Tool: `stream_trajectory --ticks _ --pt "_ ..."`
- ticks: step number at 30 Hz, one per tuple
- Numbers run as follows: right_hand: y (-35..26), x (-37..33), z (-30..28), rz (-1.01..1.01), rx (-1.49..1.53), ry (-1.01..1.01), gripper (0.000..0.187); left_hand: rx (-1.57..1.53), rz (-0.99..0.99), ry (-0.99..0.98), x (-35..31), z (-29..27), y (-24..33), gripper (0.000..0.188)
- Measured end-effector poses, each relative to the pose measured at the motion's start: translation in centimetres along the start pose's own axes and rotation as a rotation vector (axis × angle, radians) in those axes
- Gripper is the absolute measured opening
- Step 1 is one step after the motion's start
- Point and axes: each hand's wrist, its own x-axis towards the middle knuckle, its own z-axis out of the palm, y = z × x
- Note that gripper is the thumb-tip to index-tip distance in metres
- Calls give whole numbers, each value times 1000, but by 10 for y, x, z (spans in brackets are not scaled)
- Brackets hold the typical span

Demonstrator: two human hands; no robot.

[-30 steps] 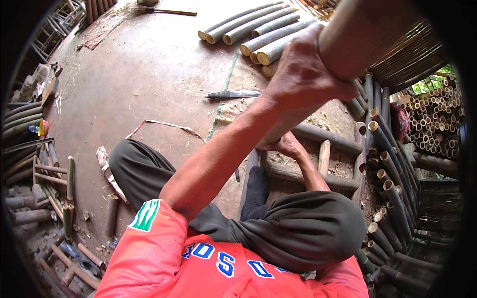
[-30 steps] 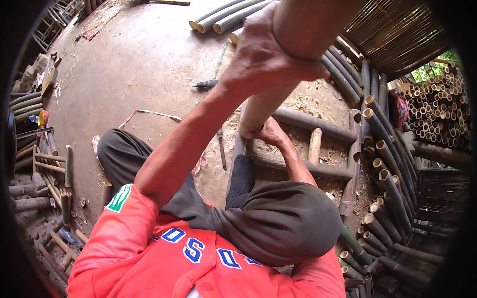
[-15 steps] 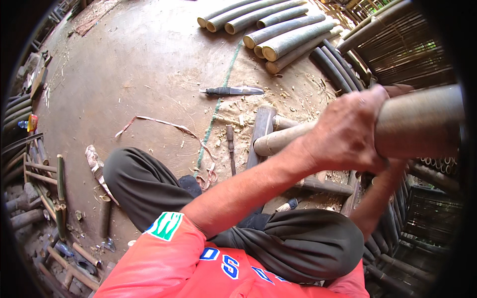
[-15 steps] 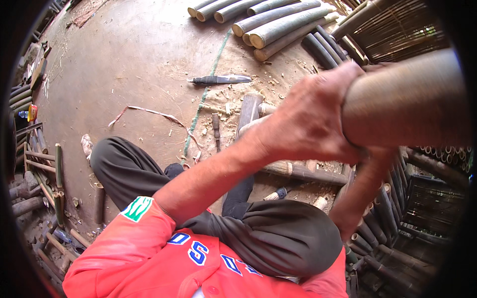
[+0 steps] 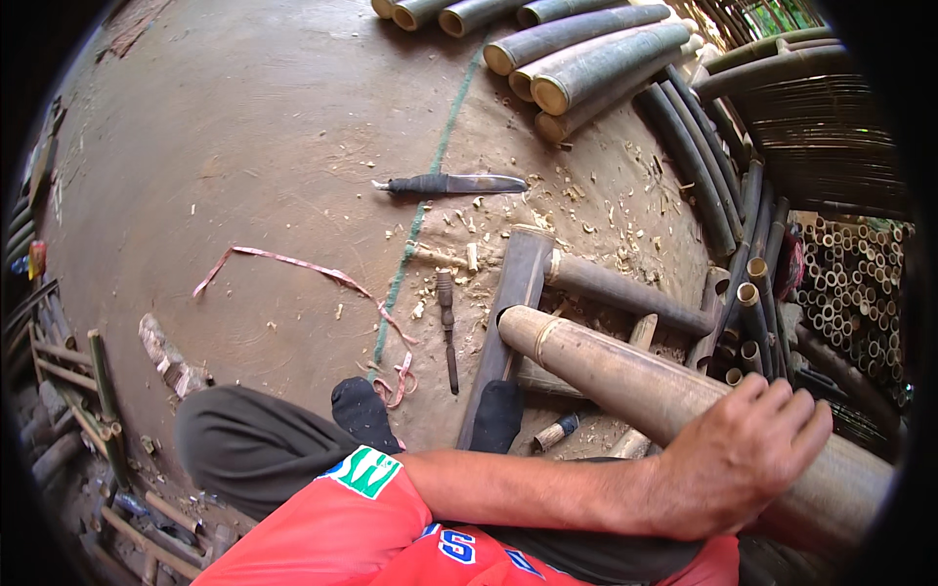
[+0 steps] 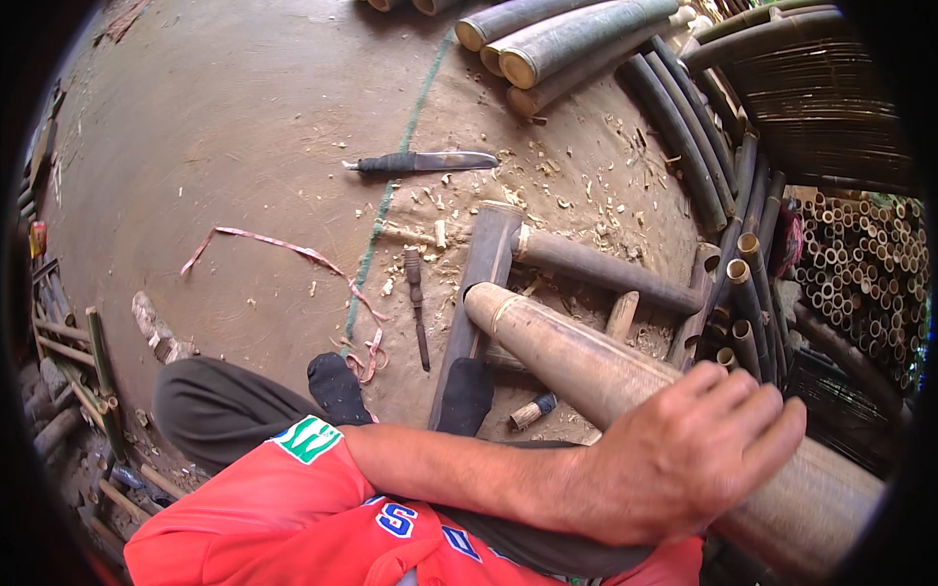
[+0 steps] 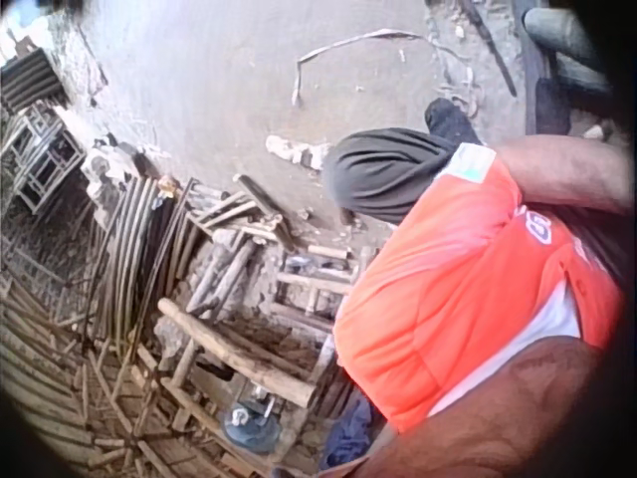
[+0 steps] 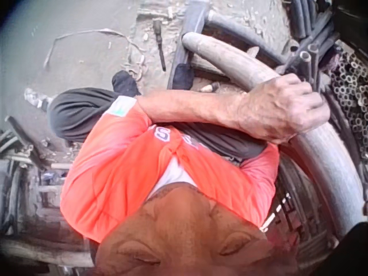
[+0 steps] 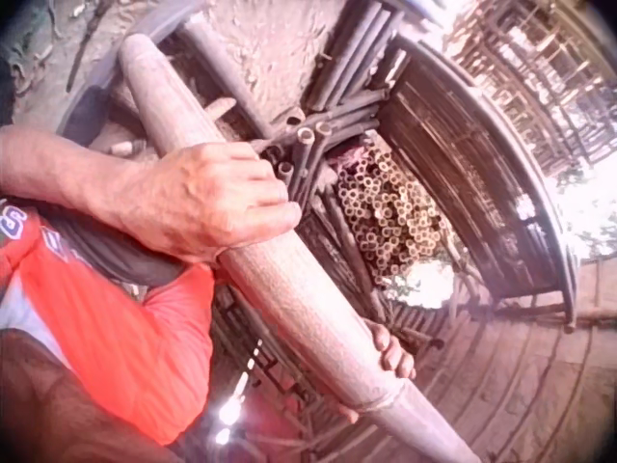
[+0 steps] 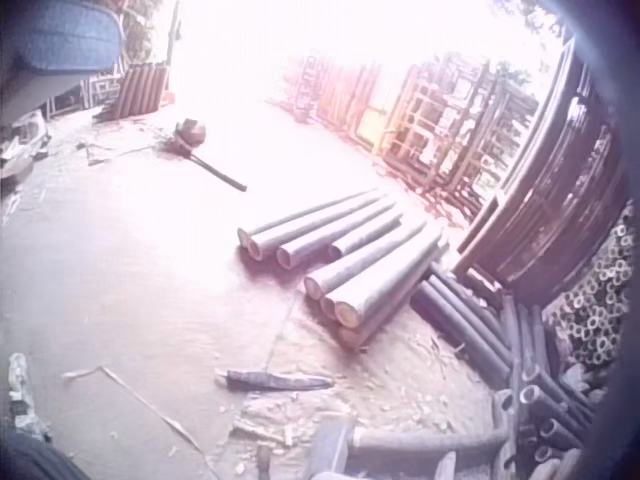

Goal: The person carves a circular hole into a bamboo pole using a knife and a thick bamboo piece as a mallet. They refine the edges of the hole with a smaller hand tool and insert a second bamboo pole into the opening to test the fit.

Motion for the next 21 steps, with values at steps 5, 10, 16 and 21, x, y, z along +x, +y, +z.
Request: stream_trajectory --ticks 5,10,16,21 --pt "8 -6 1 54 -20 -14 92 -36 -19 66 -4 0 3 41" --pt "11 -11 4 37 -20 -7 96 -28 -20 12 -1 -13 4 40" --pt "17 -16 13 -46 19 47 101 -76 101 -54 1 -21 -8 47" --pt "3 9 31 -182 91 102 106 -229 79 -172 8 -44 -16 64"
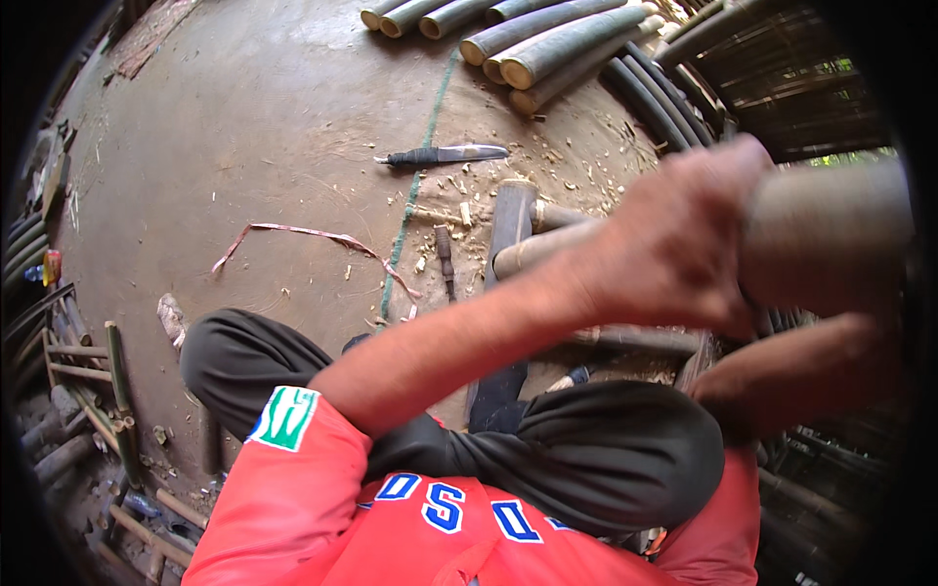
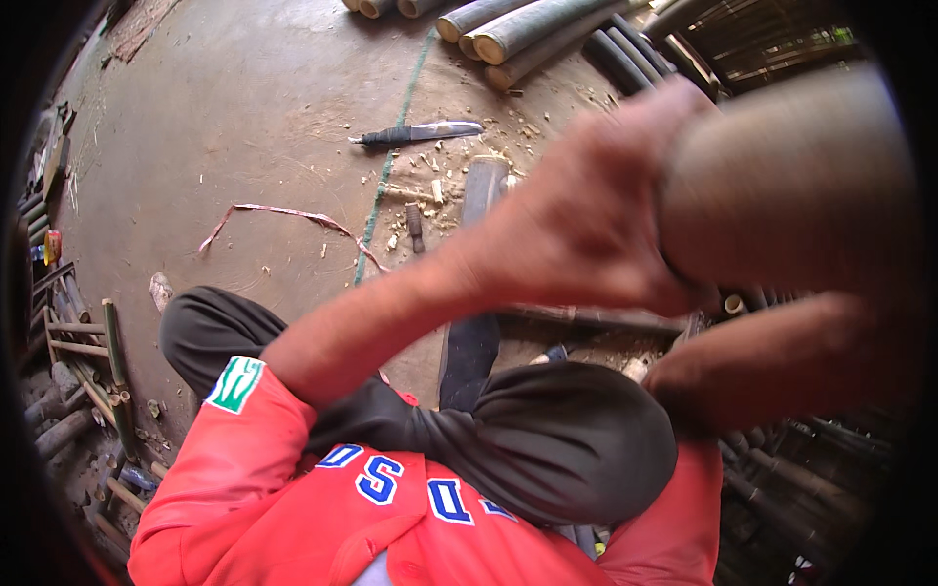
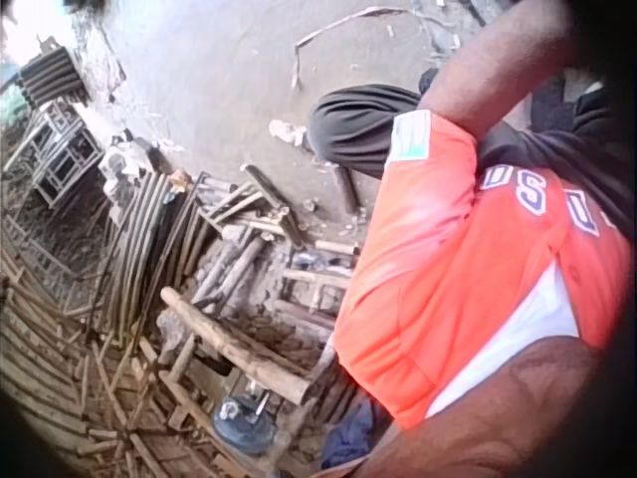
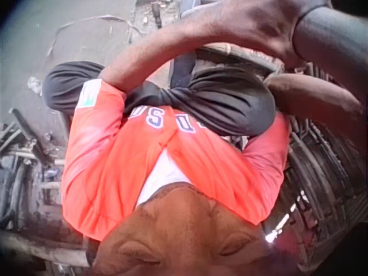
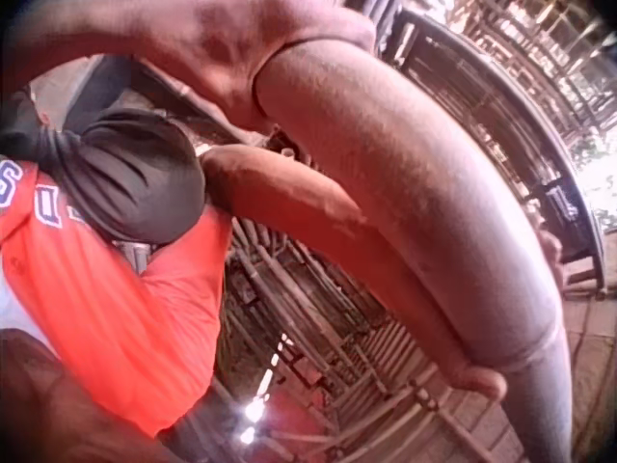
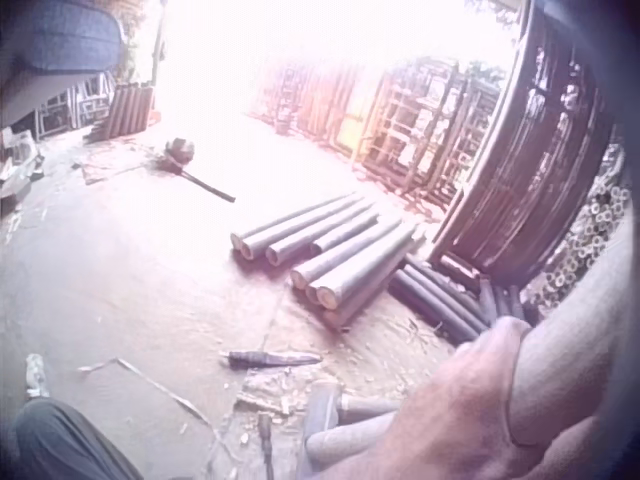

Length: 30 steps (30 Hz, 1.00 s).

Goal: The person carves a circular hole into a bamboo pole using a knife and a thick bamboo piece as a mallet. They refine the edges of the hole with a smaller hand tool and insert a second bamboo pole into the opening to test the fit.

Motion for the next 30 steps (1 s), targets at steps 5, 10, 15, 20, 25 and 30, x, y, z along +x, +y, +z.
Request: stream_trajectory --ticks 5,10,15,20,25,30 --pt "-54 62 -7 -217 99 138 110 -3 -3 0 1 -21 29 74" --pt "-90 81 29 -452 223 185 115 168 -103 129 -2 -35 44 61" --pt "-78 -30 125 -671 331 -135 119 35 -204 315 22 -25 58 53" --pt "-35 -155 175 -300 611 -201 116 102 -377 51 8 -22 88 55" --pt "-10 -193 179 53 268 -332 106 -267 -621 26 -102 -40 20 60" --pt "-10 -205 169 82 146 -355 97 -505 -1174 284 -217 -49 -38 66"
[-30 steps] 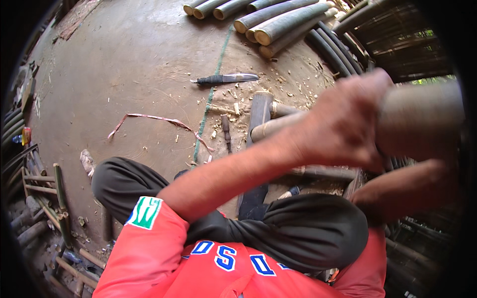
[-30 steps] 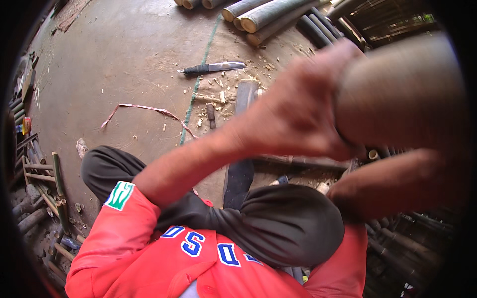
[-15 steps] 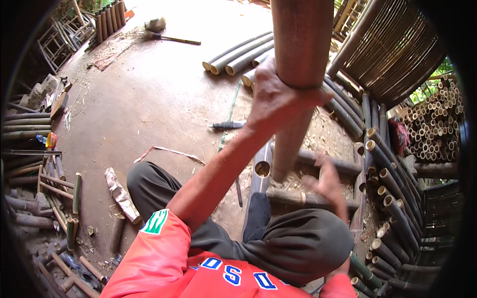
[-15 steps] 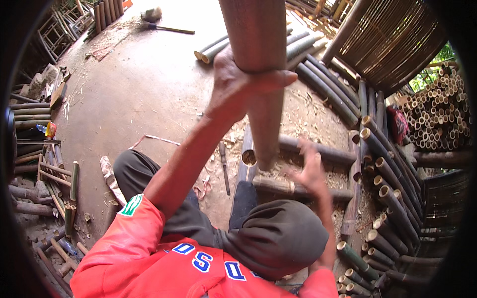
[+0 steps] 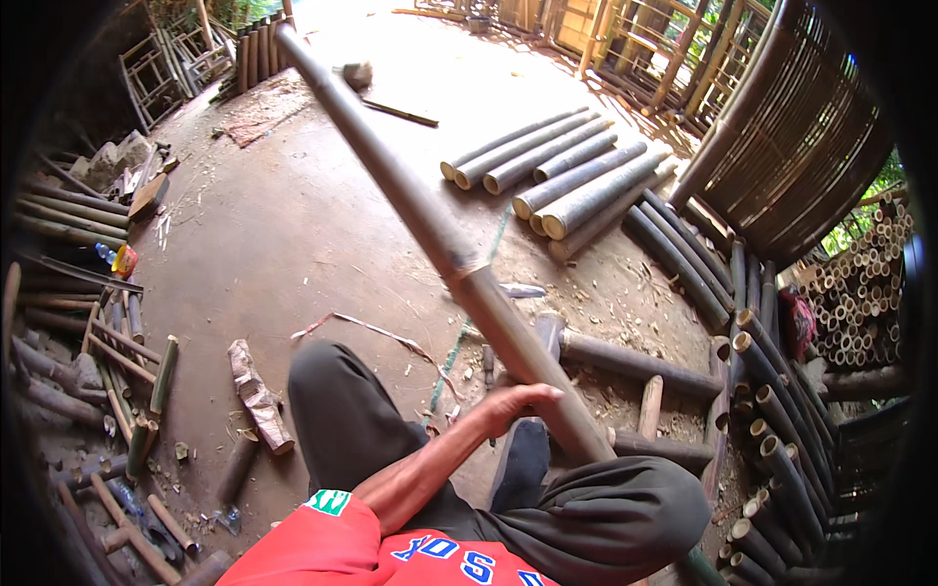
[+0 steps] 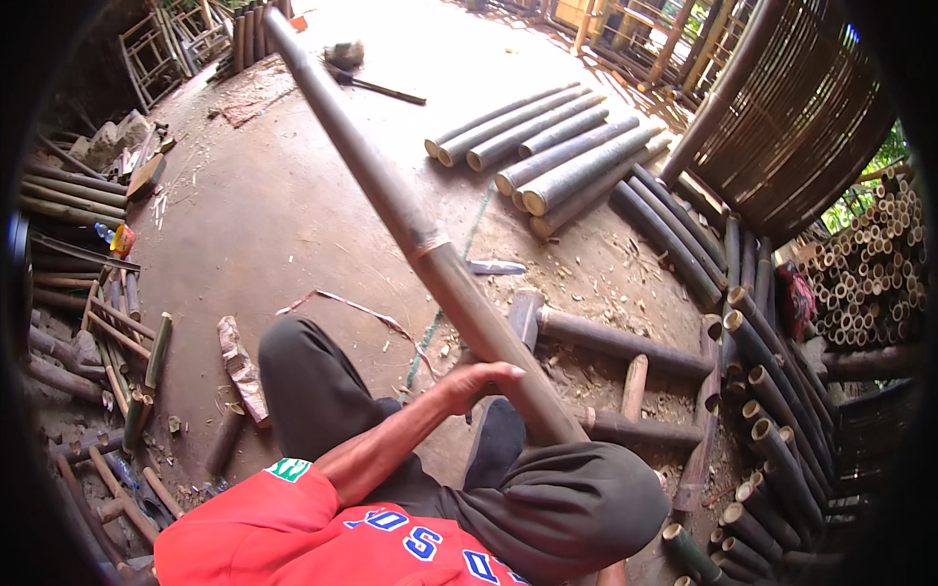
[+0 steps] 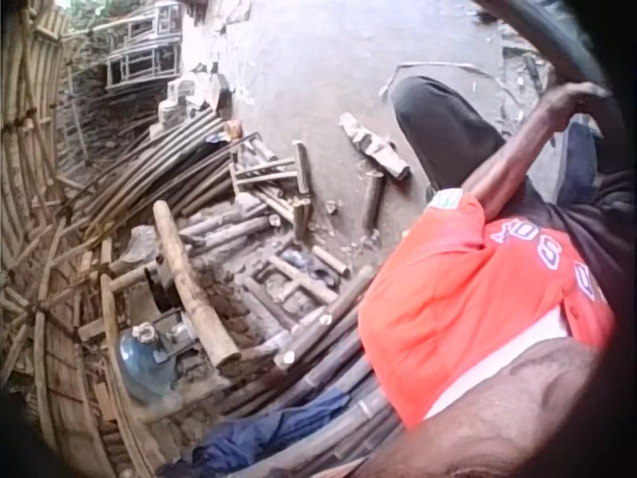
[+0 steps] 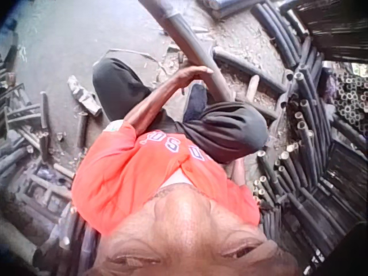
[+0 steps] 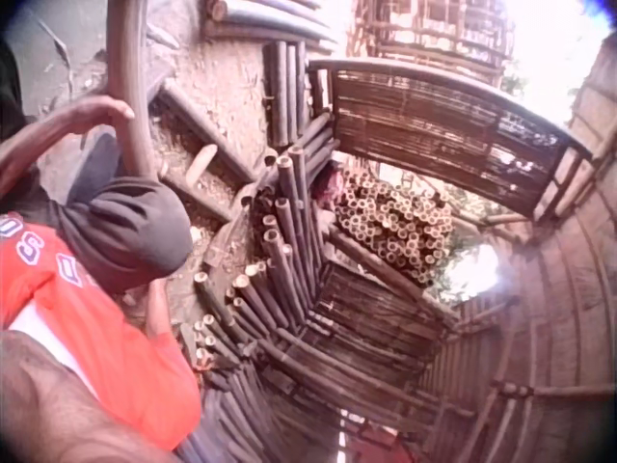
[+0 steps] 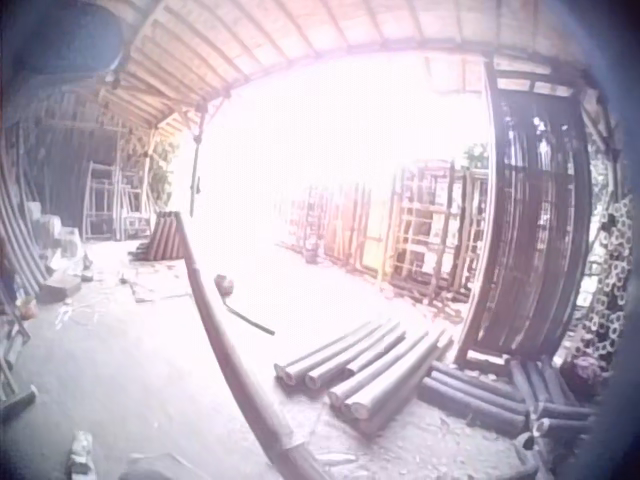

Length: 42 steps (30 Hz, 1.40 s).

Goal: The person carves a circular hole into a bamboo pole using a knife and a thick bamboo piece as a mallet. They refine the edges of the hole with a smaller hand tool and insert a second bamboo pole into the opening to test the fit.

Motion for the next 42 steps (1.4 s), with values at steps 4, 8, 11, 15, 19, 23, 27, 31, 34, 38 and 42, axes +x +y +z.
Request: stream_trajectory --ticks 4,8,11,15,19,23,27,31,34,38,42 --pt "-3 -9 -5 -10 -69 -31 91 -2 -89 227 15 -48 -25 66" --pt "-19 -6 -6 -69 -105 -73 86 19 19 467 51 -110 -15 64" --pt "-47 13 0 -174 -133 -126 83 -44 225 632 74 -146 1 66" --pt "-123 64 46 -367 -28 -180 80 -185 174 456 34 -150 25 71" --pt "-181 104 80 -493 601 -502 79 -276 96 420 23 -127 -22 56" --pt "-127 111 33 -502 617 -348 67 7 -10 770 57 -216 20 37" --pt "-16 78 -34 -48 144 28 44 291 67 1125 41 -340 48 43" --pt "118 13 -5 386 -168 -97 51 624 -33 1320 19 -365 46 54" --pt "135 -44 31 463 -213 -355 68 722 -125 1343 7 -364 37 73" --pt "127 -61 63 588 54 -61 77 943 -61 1626 19 -375 47 90" --pt "95 -7 81 639 220 229 78 1334 484 1350 56 -346 72 71"
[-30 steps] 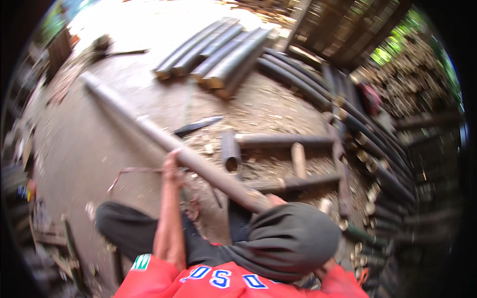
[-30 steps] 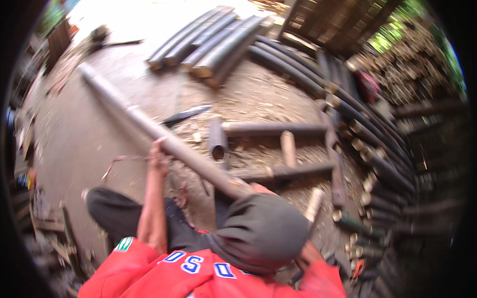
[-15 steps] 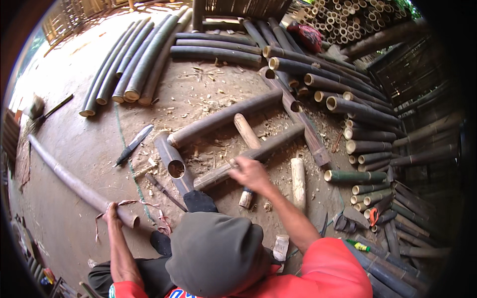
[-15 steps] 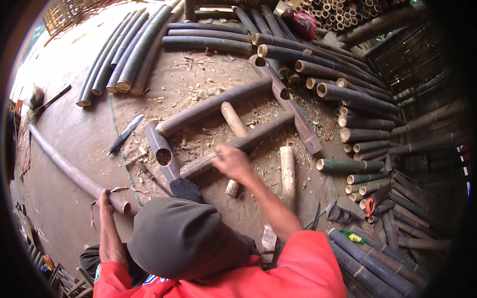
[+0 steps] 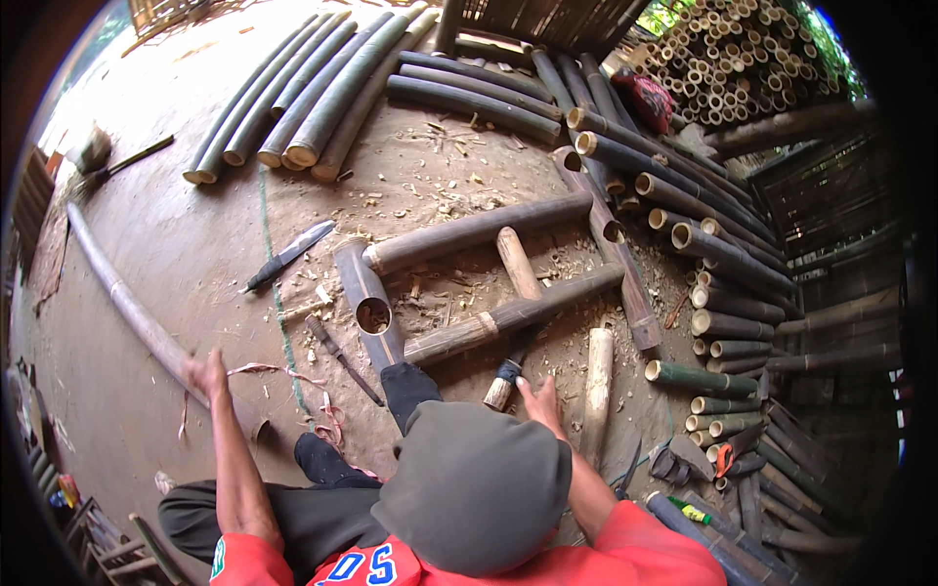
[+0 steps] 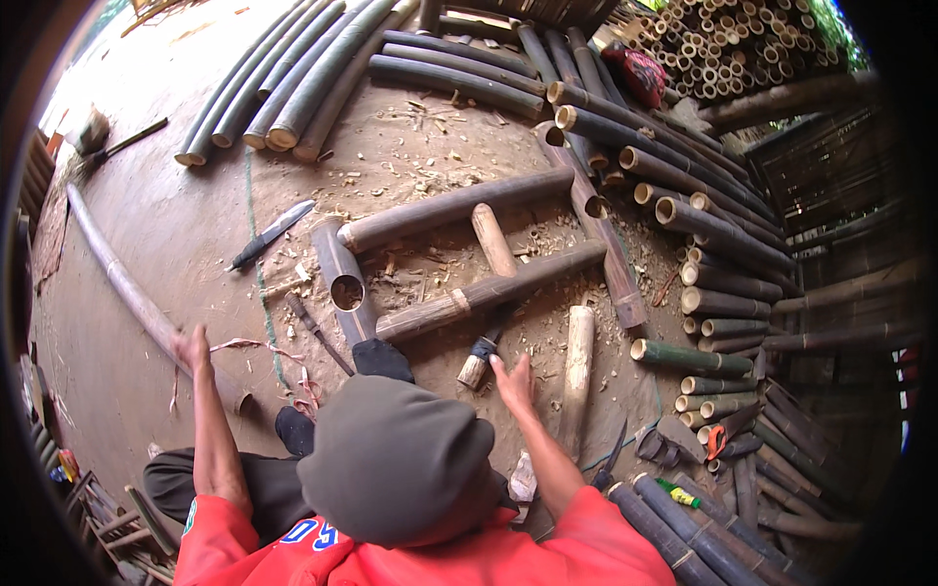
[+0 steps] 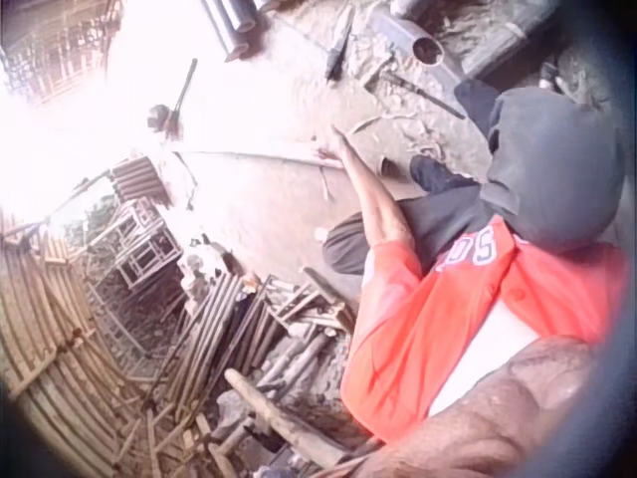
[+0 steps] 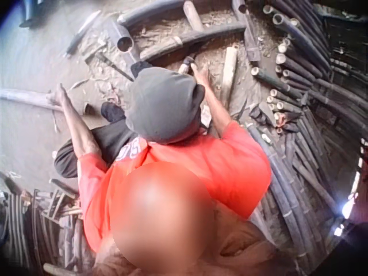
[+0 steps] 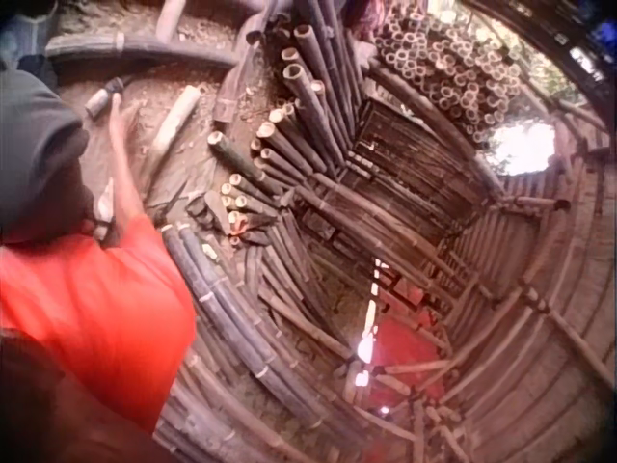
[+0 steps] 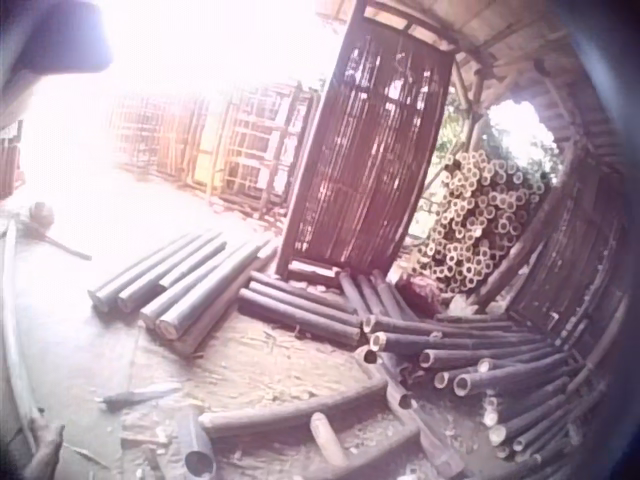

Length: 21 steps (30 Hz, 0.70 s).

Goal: The person carves a circular hole into a bamboo pole using a knife and a thick bamboo piece as a mallet. They refine the edges of the hole with a smaller hand tool and insert a second bamboo pole into the opening to test the fit.

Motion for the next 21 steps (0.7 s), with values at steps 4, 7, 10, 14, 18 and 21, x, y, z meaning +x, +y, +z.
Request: stream_trajectory --ticks 4,7,10,14,18,21 --pt "-45 26 25 66 -92 31 71 -649 270 -874 -68 -36 195 38" --pt "-49 29 21 -43 -113 -25 69 -658 401 -1107 -106 -62 245 38" --pt "-33 21 -22 -176 -152 -67 68 -662 568 -1132 -157 -89 290 37" --pt "-60 23 -43 -358 -241 -201 66 -767 871 -1128 -211 -121 331 40" --pt "-101 30 -37 -550 -324 -407 66 -911 1062 -1127 -248 -131 371 42" --pt "-133 39 -19 -656 -373 -570 66 -850 1197 -1084 -252 -111 383 47"
